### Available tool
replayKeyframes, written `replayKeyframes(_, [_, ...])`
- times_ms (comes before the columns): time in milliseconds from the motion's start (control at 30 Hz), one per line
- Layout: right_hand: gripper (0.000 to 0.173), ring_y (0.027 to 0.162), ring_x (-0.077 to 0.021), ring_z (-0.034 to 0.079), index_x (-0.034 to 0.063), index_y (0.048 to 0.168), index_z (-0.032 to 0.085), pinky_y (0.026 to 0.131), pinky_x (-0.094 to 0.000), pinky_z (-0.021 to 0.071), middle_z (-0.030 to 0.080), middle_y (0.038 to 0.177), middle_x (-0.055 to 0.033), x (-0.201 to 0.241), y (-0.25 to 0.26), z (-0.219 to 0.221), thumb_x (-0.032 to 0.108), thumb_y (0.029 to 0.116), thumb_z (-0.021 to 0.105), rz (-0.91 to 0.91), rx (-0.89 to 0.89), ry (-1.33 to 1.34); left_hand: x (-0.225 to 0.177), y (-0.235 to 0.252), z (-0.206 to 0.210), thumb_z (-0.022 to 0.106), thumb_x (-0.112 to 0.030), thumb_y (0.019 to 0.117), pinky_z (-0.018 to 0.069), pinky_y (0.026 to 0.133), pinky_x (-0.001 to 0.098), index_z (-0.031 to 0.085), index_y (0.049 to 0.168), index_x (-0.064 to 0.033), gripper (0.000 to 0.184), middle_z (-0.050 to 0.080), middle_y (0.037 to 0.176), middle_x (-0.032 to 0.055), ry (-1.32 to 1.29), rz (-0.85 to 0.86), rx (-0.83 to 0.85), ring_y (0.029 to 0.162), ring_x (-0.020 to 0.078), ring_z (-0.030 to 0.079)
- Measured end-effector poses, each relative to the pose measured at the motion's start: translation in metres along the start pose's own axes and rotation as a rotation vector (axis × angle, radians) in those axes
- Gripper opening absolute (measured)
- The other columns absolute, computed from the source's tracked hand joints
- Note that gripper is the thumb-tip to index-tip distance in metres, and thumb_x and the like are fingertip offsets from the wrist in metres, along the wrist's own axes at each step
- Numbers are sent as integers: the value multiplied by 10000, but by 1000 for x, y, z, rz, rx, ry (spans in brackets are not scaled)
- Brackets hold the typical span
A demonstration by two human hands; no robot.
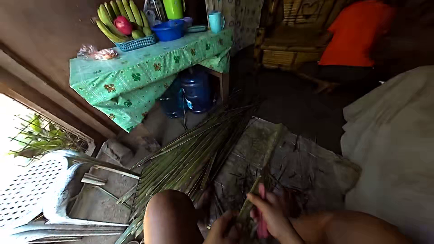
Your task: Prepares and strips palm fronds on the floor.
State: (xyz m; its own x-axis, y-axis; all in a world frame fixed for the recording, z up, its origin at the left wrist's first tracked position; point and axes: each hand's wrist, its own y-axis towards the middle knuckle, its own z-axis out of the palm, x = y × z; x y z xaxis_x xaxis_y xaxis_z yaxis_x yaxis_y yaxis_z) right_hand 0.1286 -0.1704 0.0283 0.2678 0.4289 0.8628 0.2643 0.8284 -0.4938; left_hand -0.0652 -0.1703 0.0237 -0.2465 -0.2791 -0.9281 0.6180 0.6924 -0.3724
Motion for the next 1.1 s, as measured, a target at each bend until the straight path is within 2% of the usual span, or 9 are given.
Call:
replayKeyframes(100, [76, 474, -78, 592, 10, 971, 644, 468, -229, 523, 634, 614, -10, -9, -6, 4, 76, 990, 612, -72, 116, -74, -5, 30, 5, 526, -153, 1042, 576, 617, 308, 593, 1202, 8, 237, 657, 852, 58, 27, 31, -131, 663, 119, 645])
replayKeyframes(133, [133, 488, -72, 579, -7, 1068, 648, 463, -220, 505, 640, 658, -12, -10, -3, 0, 95, 1004, 592, -99, 116, -70, -4, 36, 6, 527, -149, 1038, 533, 575, 278, 603, 1161, -5, 204, 612, 787, 26, 21, 42, -155, 603, 92, 587])
replayKeyframes(233, [161, 521, -42, 548, 25, 1131, 581, 457, -181, 442, 651, 740, -6, -5, 11, -18, 140, 1039, 514, -157, 34, -21, -1, 31, 9, 519, -132, 1034, 454, 502, 222, 608, 1100, -37, 146, 541, 700, -31, -41, 37, -127, 523, 44, 498])
replayKeyframes(433, [103, 490, -51, 582, 54, 879, 586, 475, -186, 494, 624, 615, 12, -1, 12, -20, 3, 968, 584, -159, 45, -34, 7, 17, 16, 521, -130, 1028, 531, 569, 229, 599, 1148, -27, 176, 607, 774, -20, -59, 33, -92, 599, 50, 587])
replayKeyframes(600, [153, 553, 12, 530, 77, 1003, 574, 528, -162, 464, 550, 682, 86, -20, -4, -14, 223, 1024, 534, -247, 253, -293, -4, 46, 10, 529, -166, 1044, 479, 561, 226, 638, 1023, -25, 180, 576, 727, -14, 118, 111, -207, 571, 44, 529])
replayKeyframes(733, [501, 632, -62, 514, 50, 1079, 691, 619, -290, 467, 549, 721, 29, -31, -3, -35, 472, 1049, 422, -396, 300, -602, -1, 48, 1, 476, -157, 1070, 355, 452, 182, 591, 944, -91, 183, 459, 628, -74, -131, 91, -142, 473, 14, 397])
replayKeyframes(833, [497, 666, -157, 633, 71, 1001, 723, 617, -401, 524, 654, 743, -49, -37, -8, -28, 474, 1053, 438, -584, 245, -784, 6, 45, 1, 446, -128, 1061, 339, 435, 165, 604, 973, -93, 185, 469, 619, -84, -224, 87, -102, 457, -3, 383])
replayKeyframes(933, [521, 641, -173, 649, 75, 915, 713, 565, -385, 532, 655, 724, -56, -49, 0, -26, 500, 1039, 437, -784, 106, -891, 9, 39, 2, 422, -132, 1069, 309, 411, 164, 574, 935, -116, 203, 427, 581, -88, -288, 35, -72, 429, -3, 348])
replayKeyframes(1100, [496, 727, -216, 720, 65, 1027, 757, 621, -448, 576, 737, 843, -81, -52, 20, -37, 458, 1024, 454, -811, -33, -964, 11, 30, 1, 411, -133, 1079, 298, 401, 146, 561, 931, -123, 212, 413, 557, -95, -372, -30, -14, 415, -14, 345])
